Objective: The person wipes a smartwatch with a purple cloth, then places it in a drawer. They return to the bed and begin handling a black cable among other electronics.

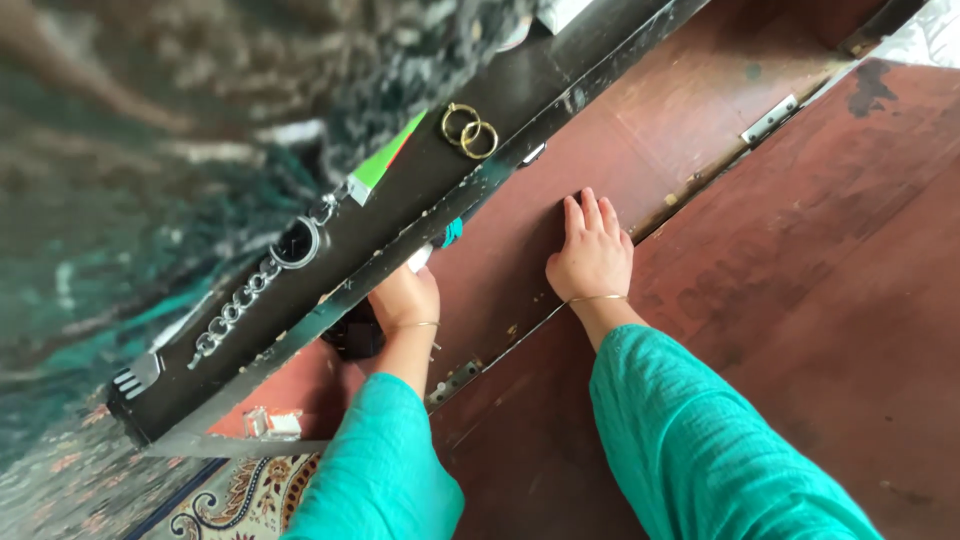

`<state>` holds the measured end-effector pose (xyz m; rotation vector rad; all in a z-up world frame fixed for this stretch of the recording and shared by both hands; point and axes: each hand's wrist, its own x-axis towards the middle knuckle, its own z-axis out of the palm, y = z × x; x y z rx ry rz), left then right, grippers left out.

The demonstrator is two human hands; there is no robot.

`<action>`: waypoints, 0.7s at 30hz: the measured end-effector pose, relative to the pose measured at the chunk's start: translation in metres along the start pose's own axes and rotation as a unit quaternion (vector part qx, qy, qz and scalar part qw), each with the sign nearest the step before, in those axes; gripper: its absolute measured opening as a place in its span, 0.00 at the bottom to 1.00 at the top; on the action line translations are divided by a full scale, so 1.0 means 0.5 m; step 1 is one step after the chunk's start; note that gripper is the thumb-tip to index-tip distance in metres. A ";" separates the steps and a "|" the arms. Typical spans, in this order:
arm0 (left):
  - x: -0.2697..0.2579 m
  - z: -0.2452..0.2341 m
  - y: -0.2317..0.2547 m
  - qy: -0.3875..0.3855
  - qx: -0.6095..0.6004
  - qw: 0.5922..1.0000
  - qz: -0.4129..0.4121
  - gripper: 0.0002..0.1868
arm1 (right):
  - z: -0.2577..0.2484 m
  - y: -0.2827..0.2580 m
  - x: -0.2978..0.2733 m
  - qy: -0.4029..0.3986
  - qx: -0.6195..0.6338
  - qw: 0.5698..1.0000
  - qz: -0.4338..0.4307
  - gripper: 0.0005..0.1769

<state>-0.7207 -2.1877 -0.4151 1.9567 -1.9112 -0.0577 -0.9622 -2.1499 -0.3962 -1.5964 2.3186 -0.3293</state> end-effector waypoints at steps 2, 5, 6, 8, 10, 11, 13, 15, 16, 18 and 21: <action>0.008 -0.008 -0.009 -0.030 0.010 1.000 -0.004 0.15 | 0.001 0.000 0.001 0.000 -0.002 1.000 0.000 0.43; 0.012 -0.016 -0.022 -0.055 0.019 0.998 -0.002 0.12 | -0.006 -0.002 -0.001 -0.003 -0.002 1.000 0.004 0.43; 0.014 -0.018 -0.026 -0.050 0.019 0.999 0.002 0.12 | -0.010 -0.005 0.000 -0.006 0.000 1.000 0.006 0.43; 0.014 -0.017 -0.030 -0.039 0.015 0.999 0.001 0.12 | -0.010 -0.007 0.000 -0.009 0.000 1.000 0.007 0.43; 0.012 -0.014 -0.032 -0.027 0.009 1.000 0.000 0.11 | -0.008 -0.005 0.000 -0.011 -0.001 1.000 0.010 0.43; 0.011 -0.010 -0.033 -0.035 0.011 0.999 -0.016 0.11 | -0.005 -0.002 0.001 -0.007 -0.004 1.000 0.008 0.43; 0.003 -0.007 -0.031 -0.044 0.011 0.998 -0.033 0.11 | -0.004 0.002 0.002 -0.005 -0.009 1.000 0.008 0.42; -0.002 -0.012 -0.029 0.010 -0.005 1.000 -0.029 0.13 | -0.007 -0.002 0.003 -0.020 -0.003 1.000 0.013 0.43; -0.002 -0.021 -0.023 0.009 -0.004 1.000 -0.029 0.13 | -0.007 -0.003 0.003 -0.021 -0.002 1.000 0.013 0.43; -0.001 -0.038 -0.010 0.057 -0.076 0.992 -0.078 0.15 | -0.009 -0.004 0.002 -0.020 0.003 1.000 0.018 0.43; -0.001 -0.054 0.002 0.030 -0.120 0.979 -0.160 0.15 | -0.009 -0.004 0.001 -0.021 0.001 1.000 0.019 0.43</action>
